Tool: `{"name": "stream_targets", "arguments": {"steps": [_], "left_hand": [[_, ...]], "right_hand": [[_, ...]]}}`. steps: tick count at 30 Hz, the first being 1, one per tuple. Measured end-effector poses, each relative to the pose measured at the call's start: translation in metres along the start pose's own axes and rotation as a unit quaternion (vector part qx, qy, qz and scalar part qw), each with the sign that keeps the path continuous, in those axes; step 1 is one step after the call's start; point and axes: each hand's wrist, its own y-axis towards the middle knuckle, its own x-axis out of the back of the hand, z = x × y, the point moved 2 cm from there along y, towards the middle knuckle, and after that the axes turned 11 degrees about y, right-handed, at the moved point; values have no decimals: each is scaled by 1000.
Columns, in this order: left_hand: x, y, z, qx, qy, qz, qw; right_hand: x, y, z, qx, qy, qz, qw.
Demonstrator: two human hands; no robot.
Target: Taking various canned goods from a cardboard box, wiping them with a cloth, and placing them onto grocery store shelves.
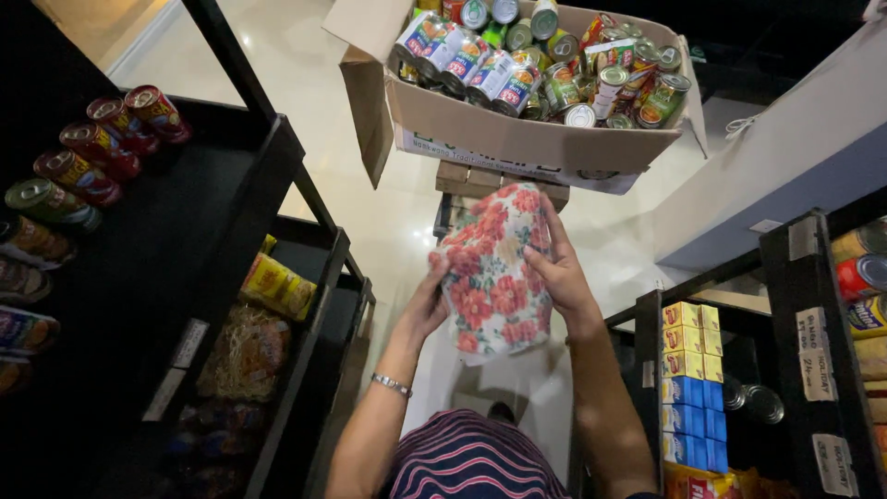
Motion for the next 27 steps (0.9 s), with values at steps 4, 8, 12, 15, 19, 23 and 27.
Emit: {"name": "stream_targets", "arguments": {"steps": [4,8,12,15,19,23,27], "left_hand": [[-19,0,-22,-101,82,16,991],[-31,-12,-40,-206,308,-115,922],[-12,13,-60,-318,397,-93,856],[-50,-5,-76,-390,516,-109,755],[-101,-30,-100,-416,564,-19,713],[-75,-18,-110,-178,406,-56,895],[-81,-20,-120,-232,621,-26,748]], "right_hand": [[14,3,-12,18,-40,6,999],[20,-5,-13,22,-106,-95,990],[19,10,9,64,-192,-116,972],[17,10,2,101,-209,-96,968],[16,10,20,126,-143,-110,975],[6,15,44,5,-43,-22,999],[66,24,19,-33,-89,-82,992]]}}
